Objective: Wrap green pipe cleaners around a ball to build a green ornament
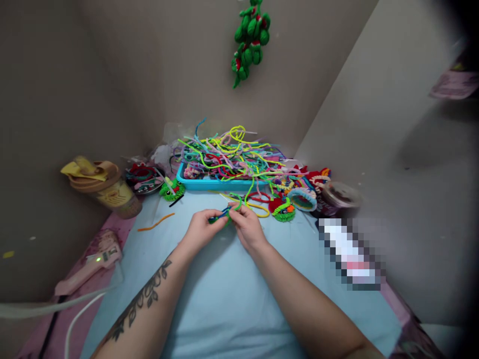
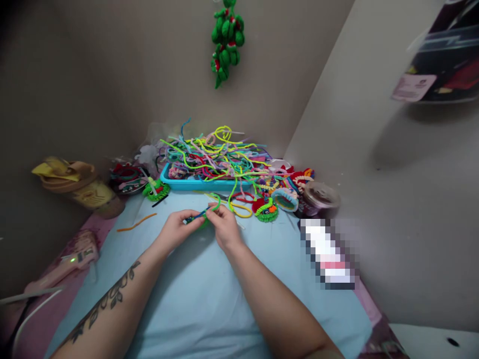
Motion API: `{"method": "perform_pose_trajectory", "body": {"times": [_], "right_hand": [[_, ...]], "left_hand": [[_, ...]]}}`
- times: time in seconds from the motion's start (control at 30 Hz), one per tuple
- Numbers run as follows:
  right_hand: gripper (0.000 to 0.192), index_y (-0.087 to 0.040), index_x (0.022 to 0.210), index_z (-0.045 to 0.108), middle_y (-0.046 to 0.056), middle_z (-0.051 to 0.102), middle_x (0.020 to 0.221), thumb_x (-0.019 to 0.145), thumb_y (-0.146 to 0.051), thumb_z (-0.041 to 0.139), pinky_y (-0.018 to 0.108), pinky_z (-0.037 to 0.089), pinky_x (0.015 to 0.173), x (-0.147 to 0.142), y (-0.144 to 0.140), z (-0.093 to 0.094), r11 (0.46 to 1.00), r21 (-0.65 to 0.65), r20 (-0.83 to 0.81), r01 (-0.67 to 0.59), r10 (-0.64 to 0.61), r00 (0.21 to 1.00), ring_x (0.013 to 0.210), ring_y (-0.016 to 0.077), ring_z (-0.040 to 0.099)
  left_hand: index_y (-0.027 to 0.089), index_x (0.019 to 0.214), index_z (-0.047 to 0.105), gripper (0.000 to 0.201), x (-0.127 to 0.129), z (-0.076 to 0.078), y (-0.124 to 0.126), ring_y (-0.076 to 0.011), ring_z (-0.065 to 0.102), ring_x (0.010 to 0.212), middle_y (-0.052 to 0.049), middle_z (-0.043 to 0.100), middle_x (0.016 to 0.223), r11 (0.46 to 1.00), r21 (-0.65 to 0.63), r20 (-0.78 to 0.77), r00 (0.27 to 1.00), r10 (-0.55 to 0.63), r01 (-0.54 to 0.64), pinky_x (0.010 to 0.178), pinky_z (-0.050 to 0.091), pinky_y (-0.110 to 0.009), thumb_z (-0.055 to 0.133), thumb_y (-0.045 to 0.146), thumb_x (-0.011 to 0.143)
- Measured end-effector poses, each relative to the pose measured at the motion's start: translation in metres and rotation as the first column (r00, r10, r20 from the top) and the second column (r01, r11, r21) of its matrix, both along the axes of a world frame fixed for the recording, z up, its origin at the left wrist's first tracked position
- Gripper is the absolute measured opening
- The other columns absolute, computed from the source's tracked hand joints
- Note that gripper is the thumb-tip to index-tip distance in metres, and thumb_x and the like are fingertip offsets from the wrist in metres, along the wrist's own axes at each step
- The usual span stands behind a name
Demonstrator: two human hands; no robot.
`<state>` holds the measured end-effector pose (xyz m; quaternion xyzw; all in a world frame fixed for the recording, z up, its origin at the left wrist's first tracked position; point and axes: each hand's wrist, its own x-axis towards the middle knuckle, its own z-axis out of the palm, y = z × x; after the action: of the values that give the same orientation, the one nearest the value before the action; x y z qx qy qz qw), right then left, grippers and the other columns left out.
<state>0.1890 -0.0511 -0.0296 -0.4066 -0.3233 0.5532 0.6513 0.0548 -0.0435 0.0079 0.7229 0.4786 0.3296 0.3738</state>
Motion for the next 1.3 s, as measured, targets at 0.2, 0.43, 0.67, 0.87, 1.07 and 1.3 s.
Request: {"method": "perform_pose_trajectory", "body": {"times": [0.2,0.43,0.67,0.87,1.07,1.3], "right_hand": [[0.019,-0.021,0.079,0.059,-0.001,0.055,0.073,0.068,-0.034,0.066,0.029,0.04,0.07,0.015,0.003,-0.003,0.996,0.059,0.267,0.074,-0.087,0.96,0.07,0.0147,0.05],[0.023,-0.028,0.097,0.065,0.005,0.054,0.093,0.076,-0.024,0.056,0.036,0.039,0.084,0.041,0.004,0.005,0.929,0.367,0.671,0.049,-0.301,0.677,0.089,0.0203,0.049],[0.017,-0.026,0.082,0.066,0.004,0.058,0.084,0.079,-0.019,0.051,0.034,0.043,0.078,0.039,0.0,0.01,0.898,0.433,0.71,-0.079,-0.286,0.644,0.083,0.0193,0.054],[0.013,-0.027,0.082,0.064,0.004,0.063,0.087,0.079,-0.023,0.052,0.039,0.041,0.087,0.036,-0.011,0.012,0.886,0.463,0.667,0.004,-0.352,0.656,0.089,0.0213,0.055],[0.011,-0.027,0.082,0.065,0.004,0.064,0.089,0.079,-0.023,0.055,0.036,0.044,0.078,0.03,-0.012,0.012,0.89,0.443,0.612,0.109,-0.389,0.689,0.086,0.0201,0.057],[0.009,-0.021,0.078,0.062,0.002,0.062,0.077,0.079,-0.022,0.053,0.029,0.045,0.065,0.026,-0.012,0.012,0.84,0.485,0.607,0.244,-0.524,0.597,0.072,0.0158,0.056]], "left_hand": [[0.013,0.072,0.068,0.029,-0.008,0.004,0.004,-0.012,0.051,0.056,0.0,0.062,0.06,0.99,-0.055,0.015,0.991,0.132,-0.131,0.052,0.037,-0.021,0.057,0.041,0.073],[0.012,0.07,0.067,0.032,-0.022,0.01,0.011,-0.0107,0.048,0.051,0.0,0.06,0.057,0.97,-0.242,0.159,0.987,0.017,0.022,0.048,0.037,-0.021,0.062,0.044,0.07],[0.014,0.068,0.067,0.028,-0.021,0.007,0.013,-0.0111,0.05,0.052,0.0,0.062,0.059,0.955,-0.292,0.216,0.976,0.02,0.045,0.051,0.038,-0.022,0.064,0.041,0.068],[0.015,0.071,0.068,0.028,-0.019,0.001,0.012,-0.0112,0.048,0.052,0.0,0.06,0.058,0.986,-0.169,0.074,0.997,0.028,-0.016,0.049,0.035,-0.022,0.06,0.042,0.072],[0.014,0.075,0.068,0.03,-0.013,-0.001,0.009,-0.0125,0.051,0.057,-0.001,0.062,0.063,0.99,-0.138,0.084,0.996,-0.015,0.027,0.053,0.038,-0.022,0.057,0.042,0.075],[0.013,0.076,0.069,0.031,-0.005,0.003,0.003,-0.0141,0.055,0.063,-0.002,0.066,0.07,0.989,-0.134,0.082,0.995,-0.056,0.067,0.057,0.04,-0.021,0.055,0.041,0.076]]}}
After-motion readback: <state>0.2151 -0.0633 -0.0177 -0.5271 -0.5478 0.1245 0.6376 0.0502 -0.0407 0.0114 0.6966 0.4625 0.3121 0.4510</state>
